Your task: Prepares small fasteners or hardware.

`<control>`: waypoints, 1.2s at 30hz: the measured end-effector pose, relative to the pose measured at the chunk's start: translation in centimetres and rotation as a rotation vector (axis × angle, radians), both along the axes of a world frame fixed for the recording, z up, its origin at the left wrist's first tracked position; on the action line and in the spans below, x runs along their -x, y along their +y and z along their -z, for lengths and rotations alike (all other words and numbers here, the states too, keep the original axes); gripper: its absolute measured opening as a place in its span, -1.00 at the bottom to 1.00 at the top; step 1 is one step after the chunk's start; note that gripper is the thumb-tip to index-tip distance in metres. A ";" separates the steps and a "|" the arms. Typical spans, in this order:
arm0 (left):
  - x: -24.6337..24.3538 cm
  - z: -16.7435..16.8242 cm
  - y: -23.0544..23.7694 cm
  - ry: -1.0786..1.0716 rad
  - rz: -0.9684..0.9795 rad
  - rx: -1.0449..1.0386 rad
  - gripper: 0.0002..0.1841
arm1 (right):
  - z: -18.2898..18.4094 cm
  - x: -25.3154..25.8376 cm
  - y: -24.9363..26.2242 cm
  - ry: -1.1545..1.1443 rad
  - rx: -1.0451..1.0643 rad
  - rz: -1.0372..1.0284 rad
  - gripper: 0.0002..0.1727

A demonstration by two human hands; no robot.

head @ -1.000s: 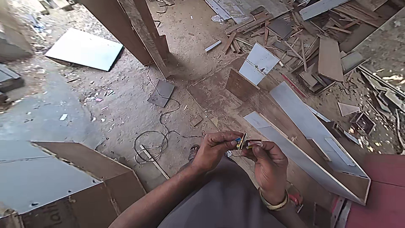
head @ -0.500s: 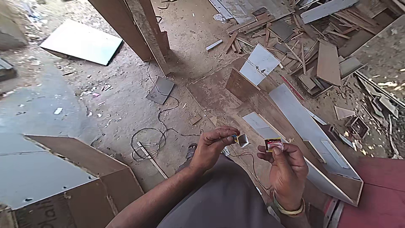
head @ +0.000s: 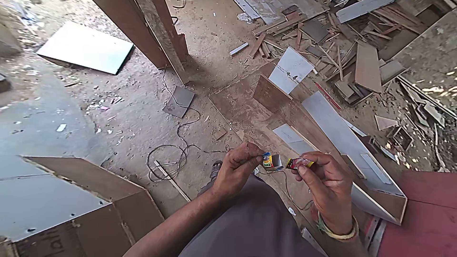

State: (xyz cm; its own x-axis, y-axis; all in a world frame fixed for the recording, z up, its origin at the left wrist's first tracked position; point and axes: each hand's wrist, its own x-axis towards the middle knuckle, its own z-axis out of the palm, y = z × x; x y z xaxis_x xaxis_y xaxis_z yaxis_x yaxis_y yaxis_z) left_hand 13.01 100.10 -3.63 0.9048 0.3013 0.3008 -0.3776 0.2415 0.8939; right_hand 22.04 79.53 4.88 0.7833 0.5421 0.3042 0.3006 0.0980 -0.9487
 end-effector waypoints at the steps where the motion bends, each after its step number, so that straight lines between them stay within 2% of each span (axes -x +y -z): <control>1: 0.1 0.0 0.1 -0.007 -0.002 -0.005 -0.85 | 0.0 0.0 0.1 -0.006 0.017 -0.011 -0.78; 10: 0.6 -0.3 0.8 -0.003 -0.006 -0.123 -0.81 | -0.2 0.1 0.9 0.025 0.164 -0.038 -0.72; 21: 0.3 -0.5 1.1 0.029 0.007 -0.185 -0.80 | 0.6 -0.4 1.1 -0.223 0.363 -0.111 -0.72; 36: -0.9 -0.8 0.4 0.093 0.013 -0.216 -0.82 | 0.4 -1.9 0.6 -0.365 0.519 -0.145 -0.76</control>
